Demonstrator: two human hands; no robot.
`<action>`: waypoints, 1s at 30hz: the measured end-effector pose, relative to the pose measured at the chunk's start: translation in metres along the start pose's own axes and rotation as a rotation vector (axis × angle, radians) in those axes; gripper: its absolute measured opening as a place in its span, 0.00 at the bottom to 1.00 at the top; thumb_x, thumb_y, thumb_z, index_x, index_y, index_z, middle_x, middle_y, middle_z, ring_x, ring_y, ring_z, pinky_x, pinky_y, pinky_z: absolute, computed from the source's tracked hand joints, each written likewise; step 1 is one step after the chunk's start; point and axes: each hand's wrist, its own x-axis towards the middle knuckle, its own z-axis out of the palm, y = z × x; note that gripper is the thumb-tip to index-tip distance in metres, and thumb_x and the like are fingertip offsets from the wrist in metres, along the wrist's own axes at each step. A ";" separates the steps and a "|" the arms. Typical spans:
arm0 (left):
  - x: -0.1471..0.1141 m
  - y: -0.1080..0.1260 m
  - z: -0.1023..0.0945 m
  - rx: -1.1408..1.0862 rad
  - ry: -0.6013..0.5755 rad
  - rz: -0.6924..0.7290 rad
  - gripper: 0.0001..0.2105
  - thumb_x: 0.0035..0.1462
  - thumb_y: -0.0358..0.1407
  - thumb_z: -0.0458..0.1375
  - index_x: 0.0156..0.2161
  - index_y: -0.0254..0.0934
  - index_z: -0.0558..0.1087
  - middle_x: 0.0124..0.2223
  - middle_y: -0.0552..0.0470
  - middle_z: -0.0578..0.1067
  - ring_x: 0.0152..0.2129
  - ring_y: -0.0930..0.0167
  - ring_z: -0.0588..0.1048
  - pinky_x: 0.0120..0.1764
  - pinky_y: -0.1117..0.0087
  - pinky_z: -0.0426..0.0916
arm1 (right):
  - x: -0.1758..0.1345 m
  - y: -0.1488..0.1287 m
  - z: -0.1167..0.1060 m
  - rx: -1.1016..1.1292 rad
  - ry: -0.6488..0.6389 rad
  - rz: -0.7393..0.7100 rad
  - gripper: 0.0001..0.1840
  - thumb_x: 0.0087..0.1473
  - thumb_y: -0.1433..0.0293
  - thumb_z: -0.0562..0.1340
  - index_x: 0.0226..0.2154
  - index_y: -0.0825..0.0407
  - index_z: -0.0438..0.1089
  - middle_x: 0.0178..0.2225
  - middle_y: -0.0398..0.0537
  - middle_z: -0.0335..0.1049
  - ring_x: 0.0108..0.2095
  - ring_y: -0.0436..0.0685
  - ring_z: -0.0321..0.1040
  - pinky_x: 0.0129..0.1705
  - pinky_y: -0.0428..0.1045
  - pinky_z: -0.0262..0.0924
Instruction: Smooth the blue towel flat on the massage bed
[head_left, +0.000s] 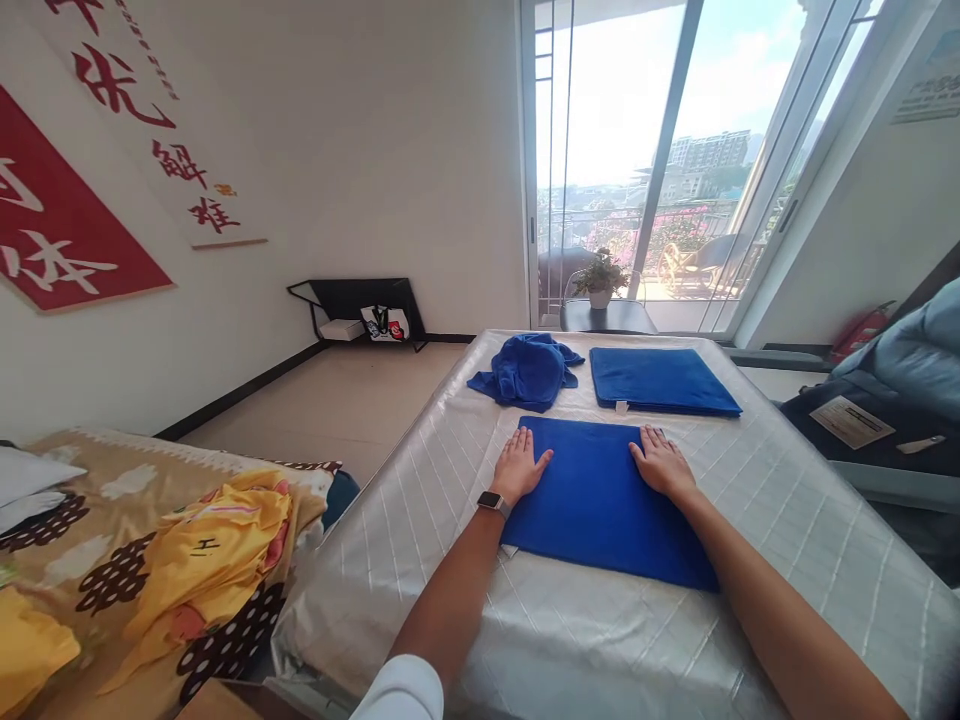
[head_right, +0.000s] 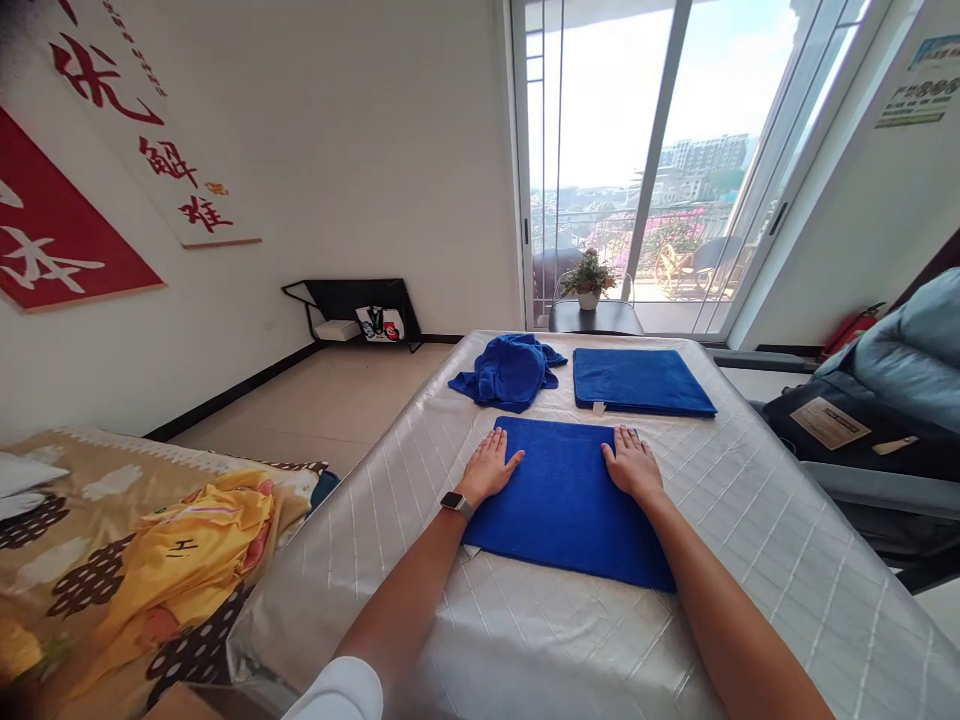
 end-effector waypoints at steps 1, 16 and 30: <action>0.000 0.000 0.000 0.010 0.003 -0.002 0.40 0.67 0.57 0.33 0.69 0.24 0.50 0.71 0.36 0.49 0.69 0.59 0.48 0.67 0.59 0.46 | -0.001 0.001 0.003 0.005 0.019 0.003 0.38 0.67 0.56 0.38 0.70 0.62 0.44 0.72 0.54 0.40 0.71 0.58 0.36 0.70 0.56 0.34; 0.008 0.022 -0.009 0.126 0.083 0.002 0.33 0.69 0.53 0.35 0.67 0.30 0.59 0.71 0.38 0.53 0.68 0.59 0.51 0.66 0.57 0.48 | -0.010 -0.006 -0.001 0.105 0.048 0.019 0.37 0.67 0.57 0.39 0.70 0.62 0.45 0.71 0.55 0.41 0.71 0.62 0.36 0.69 0.59 0.33; 0.067 0.169 0.048 0.001 -0.012 0.358 0.31 0.71 0.50 0.31 0.68 0.34 0.56 0.70 0.43 0.57 0.68 0.64 0.53 0.67 0.57 0.48 | -0.009 0.002 0.003 0.033 0.059 -0.038 0.33 0.66 0.65 0.41 0.70 0.59 0.47 0.71 0.51 0.42 0.70 0.62 0.37 0.69 0.59 0.38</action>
